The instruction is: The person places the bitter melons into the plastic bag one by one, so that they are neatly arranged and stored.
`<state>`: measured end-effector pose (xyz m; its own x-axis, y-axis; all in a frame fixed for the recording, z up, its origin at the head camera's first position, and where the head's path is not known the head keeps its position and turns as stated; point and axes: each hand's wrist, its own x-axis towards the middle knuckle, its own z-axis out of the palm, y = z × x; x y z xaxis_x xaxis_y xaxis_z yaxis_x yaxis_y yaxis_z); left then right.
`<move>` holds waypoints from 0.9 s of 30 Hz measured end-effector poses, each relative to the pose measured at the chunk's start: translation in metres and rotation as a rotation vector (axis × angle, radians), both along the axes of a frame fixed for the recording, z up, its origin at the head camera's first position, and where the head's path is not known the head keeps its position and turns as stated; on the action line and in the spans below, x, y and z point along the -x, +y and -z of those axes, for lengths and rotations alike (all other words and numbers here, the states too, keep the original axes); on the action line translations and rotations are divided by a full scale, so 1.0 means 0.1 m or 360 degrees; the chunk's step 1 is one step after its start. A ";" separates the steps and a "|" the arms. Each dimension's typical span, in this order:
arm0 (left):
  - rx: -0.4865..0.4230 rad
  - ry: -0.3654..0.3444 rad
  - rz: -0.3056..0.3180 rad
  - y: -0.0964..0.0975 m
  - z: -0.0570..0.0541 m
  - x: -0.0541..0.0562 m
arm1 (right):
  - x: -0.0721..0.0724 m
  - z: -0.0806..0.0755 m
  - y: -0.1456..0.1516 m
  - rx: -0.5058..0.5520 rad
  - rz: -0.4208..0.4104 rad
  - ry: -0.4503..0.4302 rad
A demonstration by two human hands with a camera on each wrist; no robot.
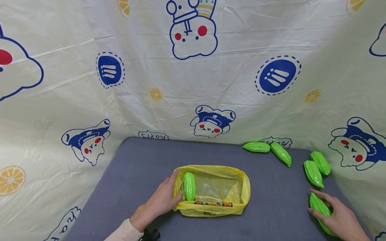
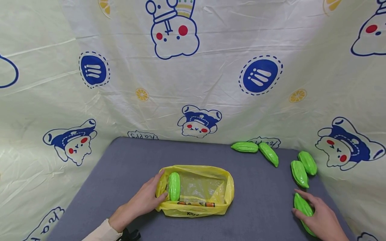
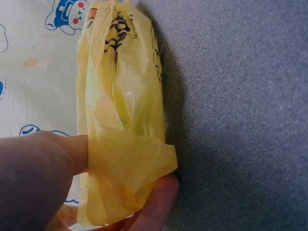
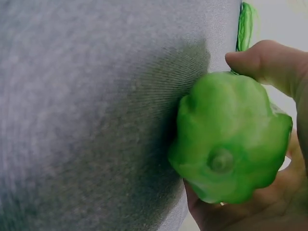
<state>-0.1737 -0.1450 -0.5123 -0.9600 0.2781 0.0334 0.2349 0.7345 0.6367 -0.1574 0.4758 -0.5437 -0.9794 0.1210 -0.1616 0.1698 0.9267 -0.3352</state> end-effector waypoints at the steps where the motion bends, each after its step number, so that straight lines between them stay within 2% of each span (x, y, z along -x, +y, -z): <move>1: -0.0002 -0.0001 0.0000 0.00 0.00 0.00 | 0.00 0.00 0.00 -0.0008 -0.0002 0.0007; 9: -0.0006 0.0028 -0.0004 0.00 0.01 -0.01 | 0.01 0.00 -0.05 -0.0020 0.0054 0.0011; 19: -0.0020 0.0022 0.0002 -0.01 0.01 0.00 | 0.03 -0.10 -0.15 -0.0047 0.0020 0.0136; 27: -0.0026 -0.0008 -0.0009 -0.01 0.02 0.00 | 0.06 -0.15 -0.21 0.0025 -0.0006 0.0237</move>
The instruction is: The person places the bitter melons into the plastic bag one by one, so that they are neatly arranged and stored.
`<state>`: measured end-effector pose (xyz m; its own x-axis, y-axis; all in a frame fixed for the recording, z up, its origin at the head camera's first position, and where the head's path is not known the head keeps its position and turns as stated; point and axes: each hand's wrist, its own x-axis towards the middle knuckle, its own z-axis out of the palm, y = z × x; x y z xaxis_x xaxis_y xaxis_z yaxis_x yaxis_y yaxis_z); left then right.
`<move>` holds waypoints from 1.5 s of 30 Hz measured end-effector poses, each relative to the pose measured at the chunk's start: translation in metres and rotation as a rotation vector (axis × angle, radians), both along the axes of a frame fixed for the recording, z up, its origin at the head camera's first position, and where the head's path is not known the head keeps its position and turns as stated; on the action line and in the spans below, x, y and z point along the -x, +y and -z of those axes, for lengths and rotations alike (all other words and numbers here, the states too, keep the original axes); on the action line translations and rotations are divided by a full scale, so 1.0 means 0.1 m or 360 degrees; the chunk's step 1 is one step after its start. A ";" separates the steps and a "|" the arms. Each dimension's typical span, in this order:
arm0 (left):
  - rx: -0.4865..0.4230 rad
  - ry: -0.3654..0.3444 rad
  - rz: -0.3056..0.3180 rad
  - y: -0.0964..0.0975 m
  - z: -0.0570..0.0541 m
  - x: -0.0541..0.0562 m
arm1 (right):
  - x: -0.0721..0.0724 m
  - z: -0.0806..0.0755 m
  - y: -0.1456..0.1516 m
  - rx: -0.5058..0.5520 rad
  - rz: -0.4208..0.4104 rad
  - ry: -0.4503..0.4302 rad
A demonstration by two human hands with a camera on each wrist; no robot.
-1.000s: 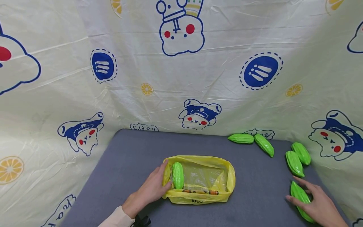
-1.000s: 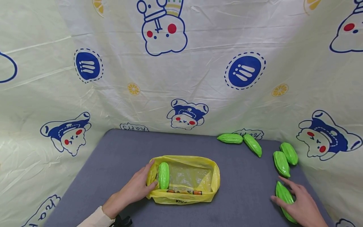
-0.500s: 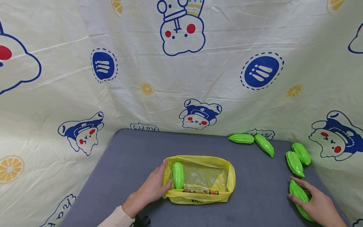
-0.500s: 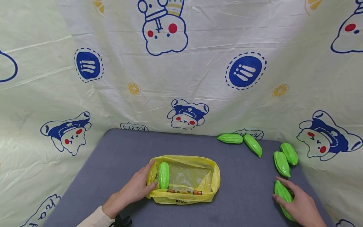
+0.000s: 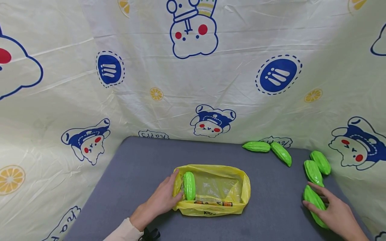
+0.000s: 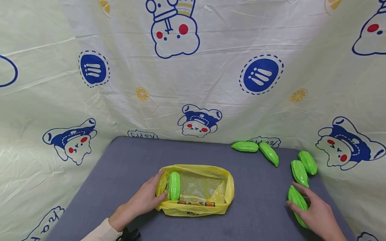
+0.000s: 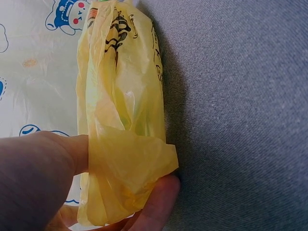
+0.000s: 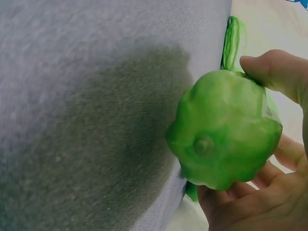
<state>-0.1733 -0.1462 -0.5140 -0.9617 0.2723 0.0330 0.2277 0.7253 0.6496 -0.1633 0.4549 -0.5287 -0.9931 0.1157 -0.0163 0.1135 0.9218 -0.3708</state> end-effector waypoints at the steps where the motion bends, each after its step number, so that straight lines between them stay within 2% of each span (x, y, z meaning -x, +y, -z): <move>1: -0.0002 -0.0003 0.0001 0.00 0.00 0.00 | 0.00 -0.01 0.00 0.0007 0.0000 0.0010; 9: 0.0003 0.0007 -0.0004 0.00 0.00 0.01 | 0.03 -0.07 -0.07 0.0034 0.0020 0.0052; 16: 0.0008 0.0002 -0.0001 0.01 -0.01 0.01 | 0.05 -0.12 -0.13 0.0048 -0.0112 0.0116; 20: 0.0005 -0.0015 -0.0010 0.01 0.00 0.01 | 0.04 -0.14 -0.18 0.0058 -0.0136 0.0188; 26: 0.0011 -0.0007 -0.0015 0.01 0.00 0.01 | 0.02 -0.17 -0.33 0.0097 -0.0074 0.0300; 34: 0.0009 -0.0023 -0.0020 0.01 0.00 0.02 | 0.00 -0.19 -0.44 0.0093 -0.0214 0.0523; 41: 0.0013 0.0012 -0.0010 0.01 0.00 0.02 | 0.03 -0.25 -0.57 0.0084 -0.0198 0.0419; 45: 0.0010 -0.0003 -0.0013 0.00 0.01 0.02 | 0.02 -0.25 -0.65 0.0131 -0.0235 0.0498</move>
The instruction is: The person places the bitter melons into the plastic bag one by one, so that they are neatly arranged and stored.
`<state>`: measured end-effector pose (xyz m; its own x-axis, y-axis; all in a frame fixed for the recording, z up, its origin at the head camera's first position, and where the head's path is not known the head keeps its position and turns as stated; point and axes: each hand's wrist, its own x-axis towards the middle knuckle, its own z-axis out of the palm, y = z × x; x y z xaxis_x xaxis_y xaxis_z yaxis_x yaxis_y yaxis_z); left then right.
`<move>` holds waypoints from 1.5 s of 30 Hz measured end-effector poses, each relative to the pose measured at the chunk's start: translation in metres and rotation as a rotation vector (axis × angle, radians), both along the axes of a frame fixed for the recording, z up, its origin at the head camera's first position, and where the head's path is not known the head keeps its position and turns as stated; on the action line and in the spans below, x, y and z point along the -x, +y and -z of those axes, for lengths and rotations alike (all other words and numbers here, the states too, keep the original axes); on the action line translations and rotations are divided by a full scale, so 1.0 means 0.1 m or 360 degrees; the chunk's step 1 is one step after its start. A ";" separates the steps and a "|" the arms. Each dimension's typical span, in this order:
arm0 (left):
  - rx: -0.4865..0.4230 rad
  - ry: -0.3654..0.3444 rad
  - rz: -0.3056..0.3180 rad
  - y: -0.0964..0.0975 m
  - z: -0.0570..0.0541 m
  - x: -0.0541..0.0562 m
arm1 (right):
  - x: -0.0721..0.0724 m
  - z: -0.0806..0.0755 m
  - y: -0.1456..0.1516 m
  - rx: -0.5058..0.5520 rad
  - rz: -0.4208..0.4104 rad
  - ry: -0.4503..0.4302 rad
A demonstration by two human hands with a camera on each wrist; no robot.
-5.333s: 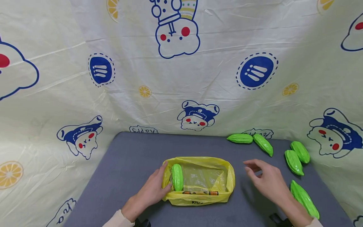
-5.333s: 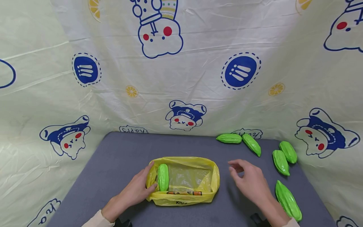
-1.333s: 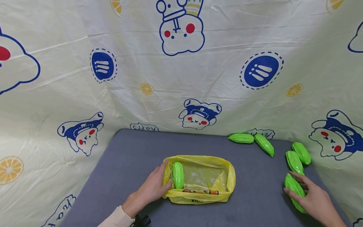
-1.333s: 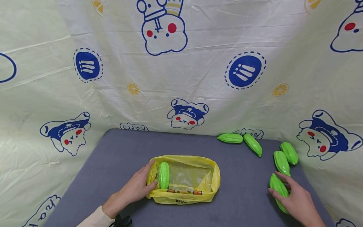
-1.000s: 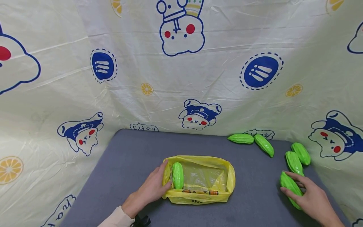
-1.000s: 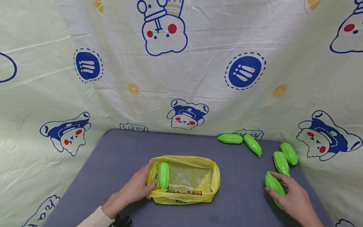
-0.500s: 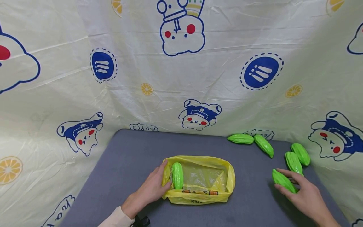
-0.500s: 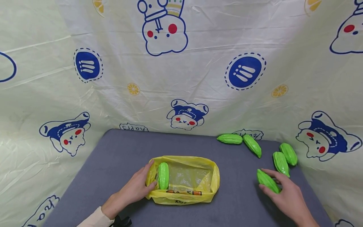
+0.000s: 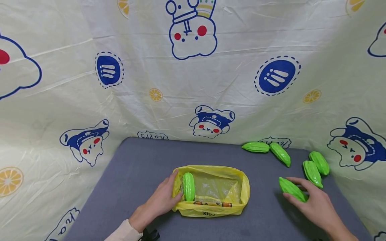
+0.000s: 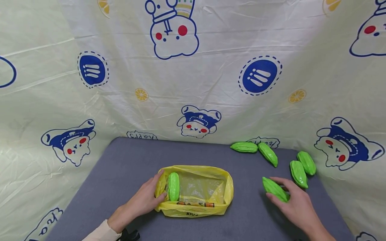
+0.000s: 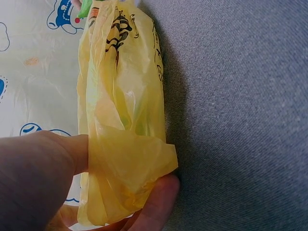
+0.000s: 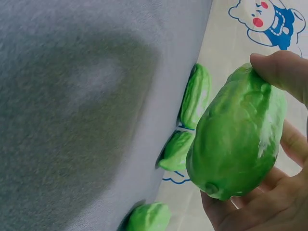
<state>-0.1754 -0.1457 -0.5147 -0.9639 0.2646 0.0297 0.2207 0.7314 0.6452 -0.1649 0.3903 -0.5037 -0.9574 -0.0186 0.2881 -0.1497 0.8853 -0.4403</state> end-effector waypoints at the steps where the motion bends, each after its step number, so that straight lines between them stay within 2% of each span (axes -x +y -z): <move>1: -0.0002 -0.0003 -0.0002 0.00 0.00 0.00 | -0.01 0.00 -0.01 0.0009 -0.0016 0.0029; 6: -0.0006 -0.0001 -0.0008 0.00 0.01 0.00 | -0.03 -0.01 -0.10 0.0019 -0.0071 0.0124; 13: -0.0008 -0.0015 -0.0001 0.00 0.00 0.00 | -0.02 -0.05 -0.21 -0.0022 -0.0082 0.0129; 19: -0.0011 -0.0032 -0.0009 0.00 -0.02 0.00 | 0.00 -0.07 -0.29 0.0046 -0.0094 0.0119; 45: -0.0033 -0.0066 -0.0008 0.00 -0.02 -0.01 | -0.01 -0.20 -0.46 0.0059 -0.0166 0.0273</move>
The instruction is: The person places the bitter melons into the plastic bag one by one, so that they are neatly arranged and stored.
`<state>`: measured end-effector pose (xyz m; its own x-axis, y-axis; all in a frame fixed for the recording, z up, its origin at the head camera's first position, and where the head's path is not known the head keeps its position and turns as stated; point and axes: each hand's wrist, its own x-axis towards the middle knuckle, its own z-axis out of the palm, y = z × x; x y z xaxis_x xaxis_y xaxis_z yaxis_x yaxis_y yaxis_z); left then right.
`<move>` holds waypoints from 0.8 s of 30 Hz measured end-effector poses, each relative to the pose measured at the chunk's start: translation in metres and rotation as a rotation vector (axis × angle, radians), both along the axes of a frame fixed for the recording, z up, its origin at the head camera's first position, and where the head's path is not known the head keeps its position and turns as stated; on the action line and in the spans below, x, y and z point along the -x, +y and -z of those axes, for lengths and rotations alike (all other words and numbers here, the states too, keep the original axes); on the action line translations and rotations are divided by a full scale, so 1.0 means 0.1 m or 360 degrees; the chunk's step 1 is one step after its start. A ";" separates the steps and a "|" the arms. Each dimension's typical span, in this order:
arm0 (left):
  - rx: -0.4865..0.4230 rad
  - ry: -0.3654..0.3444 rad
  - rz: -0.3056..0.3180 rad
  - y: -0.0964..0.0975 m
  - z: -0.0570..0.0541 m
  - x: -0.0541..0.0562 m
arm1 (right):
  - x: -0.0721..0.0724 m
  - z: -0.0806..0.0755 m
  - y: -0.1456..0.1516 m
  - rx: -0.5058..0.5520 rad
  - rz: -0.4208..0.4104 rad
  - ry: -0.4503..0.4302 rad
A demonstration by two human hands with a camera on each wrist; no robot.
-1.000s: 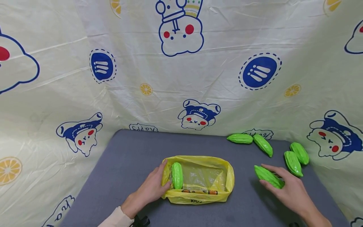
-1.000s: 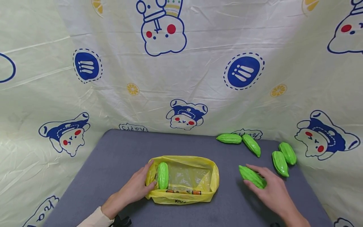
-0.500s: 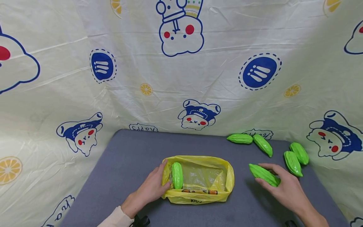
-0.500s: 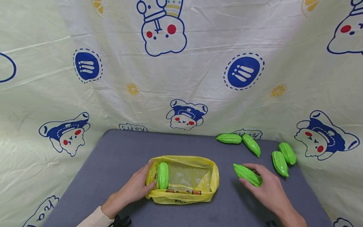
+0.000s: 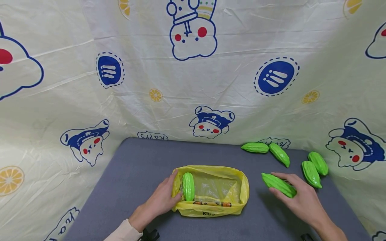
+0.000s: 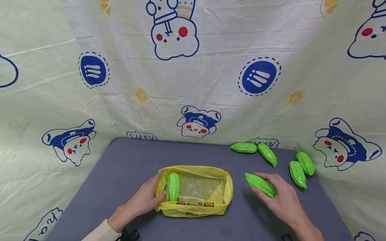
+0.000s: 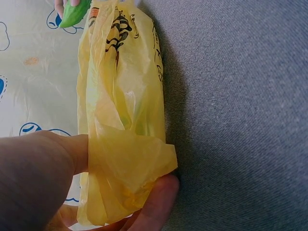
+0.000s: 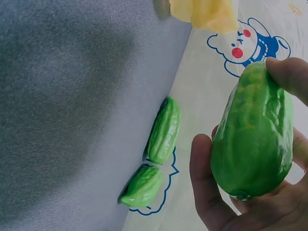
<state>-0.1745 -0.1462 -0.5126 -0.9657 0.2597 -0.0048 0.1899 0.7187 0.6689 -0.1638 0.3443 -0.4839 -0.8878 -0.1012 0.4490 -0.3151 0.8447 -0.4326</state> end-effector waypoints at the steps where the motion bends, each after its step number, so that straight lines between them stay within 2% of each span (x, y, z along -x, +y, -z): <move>1: 0.0000 -0.0001 -0.0001 0.00 0.00 0.00 | 0.00 -0.01 -0.01 0.0000 -0.0001 0.0004; 16: -0.0003 0.0034 0.0003 0.00 0.02 -0.01 | 0.02 -0.02 -0.15 0.0034 -0.0018 0.0023; 24: 0.0008 0.0018 0.0003 -0.01 0.01 0.01 | 0.04 -0.02 -0.22 0.0077 -0.0020 0.0000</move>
<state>-0.1751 -0.1470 -0.5141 -0.9652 0.2616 0.0047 0.1987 0.7215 0.6633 -0.1675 0.3223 -0.4815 -0.8865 -0.0906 0.4538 -0.3258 0.8186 -0.4731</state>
